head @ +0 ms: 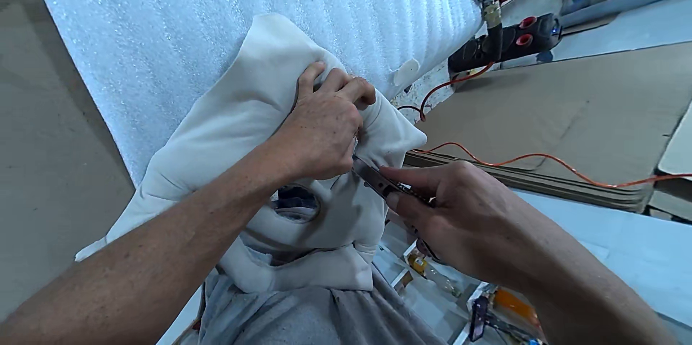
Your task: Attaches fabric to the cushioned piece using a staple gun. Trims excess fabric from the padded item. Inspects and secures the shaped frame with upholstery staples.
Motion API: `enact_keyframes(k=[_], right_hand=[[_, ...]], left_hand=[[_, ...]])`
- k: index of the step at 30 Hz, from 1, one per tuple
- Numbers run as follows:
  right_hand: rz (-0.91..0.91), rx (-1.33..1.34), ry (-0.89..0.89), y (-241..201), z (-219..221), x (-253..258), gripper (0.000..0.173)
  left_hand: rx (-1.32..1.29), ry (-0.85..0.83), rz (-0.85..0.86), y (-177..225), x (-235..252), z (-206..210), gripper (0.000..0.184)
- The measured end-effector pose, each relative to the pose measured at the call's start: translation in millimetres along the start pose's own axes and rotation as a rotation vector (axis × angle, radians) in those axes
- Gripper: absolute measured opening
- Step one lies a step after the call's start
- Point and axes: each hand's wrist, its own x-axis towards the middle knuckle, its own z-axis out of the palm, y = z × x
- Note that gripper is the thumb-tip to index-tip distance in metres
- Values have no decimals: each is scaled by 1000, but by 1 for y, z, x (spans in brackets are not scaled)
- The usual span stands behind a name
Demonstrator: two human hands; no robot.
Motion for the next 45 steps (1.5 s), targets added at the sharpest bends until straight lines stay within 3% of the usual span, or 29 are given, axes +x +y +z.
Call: enact_keyframes(k=[23,33,45], right_hand=[[55,225,-77,2,7,1,34],[113,445,-156,3,3,-1,34],[76,422,-163,3,5,1,34]], left_hand=[[-39,22,-26,1,1,0,15],[-55,28,-31,1,0,-2,14],[-73,30,-47,1,1,-4,14]])
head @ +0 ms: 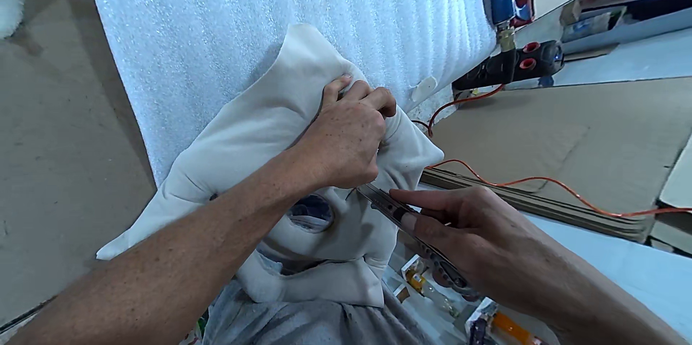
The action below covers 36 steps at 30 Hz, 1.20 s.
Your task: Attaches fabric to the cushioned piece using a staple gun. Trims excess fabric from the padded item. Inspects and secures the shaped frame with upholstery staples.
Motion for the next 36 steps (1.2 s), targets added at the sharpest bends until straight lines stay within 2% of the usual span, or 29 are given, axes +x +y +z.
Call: enact_keyframes(k=[17,28,31,36], right_hand=[[-31,-17,-27,-1,6,-1,34],[-78,-170,-23,3,7,-5,43],[-78,-218,-13,0,12,1,39],[-67,-180,-41,0,10,-5,42]], left_hand=[[-14,15,-21,0,0,0,13],[-12,35,-15,-1,0,1,12],[-14,30,-15,0,1,1,11],[-30,36,-32,0,0,1,12]])
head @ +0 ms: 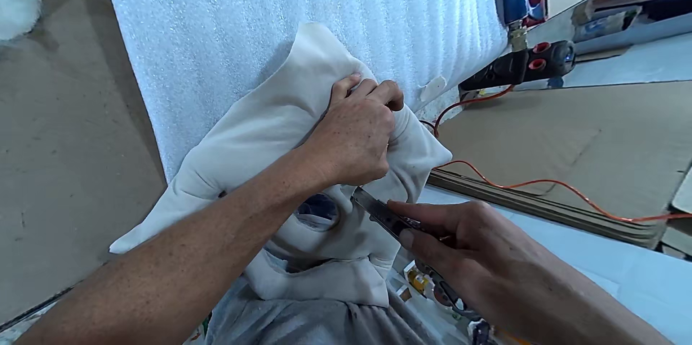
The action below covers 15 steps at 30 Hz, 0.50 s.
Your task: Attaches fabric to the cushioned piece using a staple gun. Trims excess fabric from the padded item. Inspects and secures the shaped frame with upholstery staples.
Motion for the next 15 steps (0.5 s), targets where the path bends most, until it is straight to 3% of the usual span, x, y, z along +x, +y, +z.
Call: enact_keyframes(k=[15], right_hand=[[-7,-6,-28,3,-2,2,41]], left_hand=[[1,36,3,-1,1,4,15]])
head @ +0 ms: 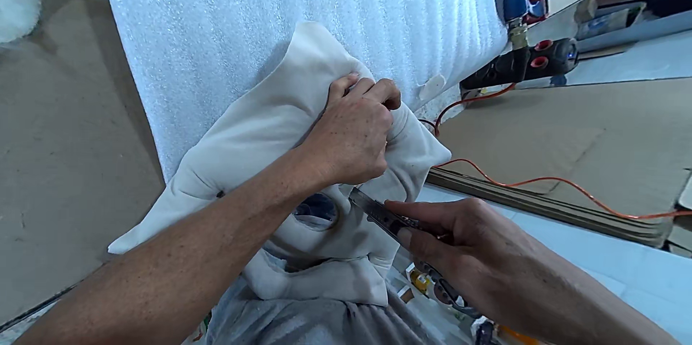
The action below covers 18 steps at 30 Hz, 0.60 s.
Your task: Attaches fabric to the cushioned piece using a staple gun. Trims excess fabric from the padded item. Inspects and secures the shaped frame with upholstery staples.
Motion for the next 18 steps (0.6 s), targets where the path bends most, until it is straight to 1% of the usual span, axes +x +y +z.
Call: enact_keyframes(k=[5,7,11,18], right_hand=[[-29,-35,22,1,3,0,40],[-27,-42,27,0,3,0,42],[-9,-113,10,-5,2,5,39],[-40,-100,-9,-4,-5,6,37]], left_hand=[[0,7,4,0,0,0,15],[-2,12,4,0,0,0,15],[-3,16,10,-1,0,1,15],[7,12,5,0,0,0,15]])
